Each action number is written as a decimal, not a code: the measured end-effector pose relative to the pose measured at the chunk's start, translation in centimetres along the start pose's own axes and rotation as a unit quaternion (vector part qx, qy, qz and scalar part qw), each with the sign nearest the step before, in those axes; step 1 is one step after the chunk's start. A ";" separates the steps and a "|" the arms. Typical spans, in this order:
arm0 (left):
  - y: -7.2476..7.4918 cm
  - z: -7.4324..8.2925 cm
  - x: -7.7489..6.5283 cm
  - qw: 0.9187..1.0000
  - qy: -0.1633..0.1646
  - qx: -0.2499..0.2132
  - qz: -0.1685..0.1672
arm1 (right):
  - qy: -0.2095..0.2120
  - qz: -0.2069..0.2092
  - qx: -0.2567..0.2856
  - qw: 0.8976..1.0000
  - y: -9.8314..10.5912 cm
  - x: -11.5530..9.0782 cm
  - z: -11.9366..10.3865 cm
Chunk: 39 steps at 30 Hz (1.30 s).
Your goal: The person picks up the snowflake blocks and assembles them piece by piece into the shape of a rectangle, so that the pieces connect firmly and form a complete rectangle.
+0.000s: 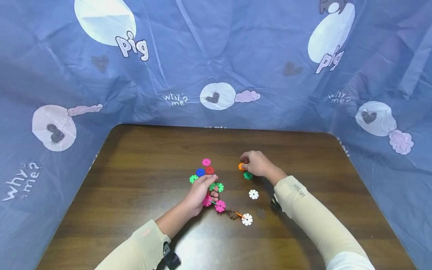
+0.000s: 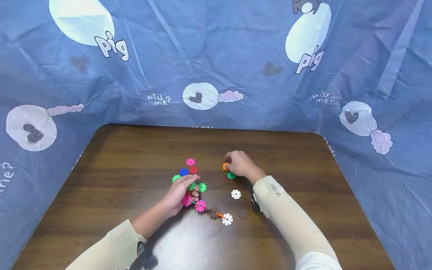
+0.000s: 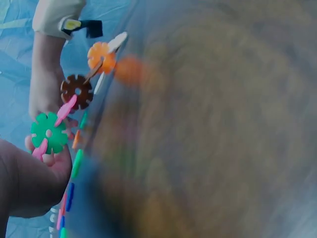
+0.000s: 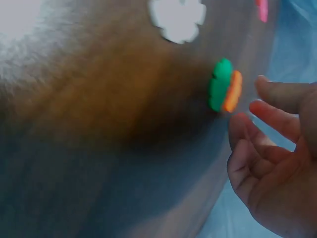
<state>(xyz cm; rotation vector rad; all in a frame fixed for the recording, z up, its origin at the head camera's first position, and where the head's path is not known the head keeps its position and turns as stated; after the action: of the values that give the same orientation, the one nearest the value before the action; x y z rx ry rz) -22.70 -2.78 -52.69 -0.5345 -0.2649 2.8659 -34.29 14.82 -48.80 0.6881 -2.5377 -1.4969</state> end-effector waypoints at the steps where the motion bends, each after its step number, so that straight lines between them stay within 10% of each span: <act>1: 0.0 -0.1 0.0 1.000 -0.003 -0.009 0.006 | 0.003 -0.003 -0.015 1.000 -0.3 0.0 0.1; 7: 0.3 -0.7 -0.3 0.998 -0.022 -0.059 0.027 | -0.024 0.019 -0.028 0.999 -0.6 0.1 0.8; 11: 0.6 -0.8 -0.5 0.996 -0.036 -0.071 0.028 | -0.028 0.052 0.103 0.993 -0.4 0.1 0.0; 16: 0.9 -0.6 -0.3 0.996 -0.053 -0.055 0.041 | -0.008 0.034 0.367 0.929 -1.5 0.0 -4.3; 21: 1.3 -0.9 -0.3 0.996 -0.054 -0.032 0.064 | -0.033 -0.004 0.463 0.886 -3.5 -0.2 -7.4; 39: 1.6 -1.4 -0.7 0.995 -0.061 -0.045 0.071 | -0.020 0.014 0.446 0.895 -4.9 -0.5 -8.1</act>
<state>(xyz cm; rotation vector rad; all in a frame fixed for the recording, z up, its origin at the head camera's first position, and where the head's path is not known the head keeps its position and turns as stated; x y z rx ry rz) -21.80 -4.28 -54.05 -0.4087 -0.3918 3.0423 -29.61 6.54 -48.86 0.6780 -3.1806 -0.2355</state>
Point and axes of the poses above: each hand's wrist, its own x-axis towards the middle knuckle, its own y-axis out of the back of the hand, z = x × y, the point moved 9 cm from there along x, towards the middle knuckle, and after that the axes turned 7 degrees about x, right-handed, at the moved point
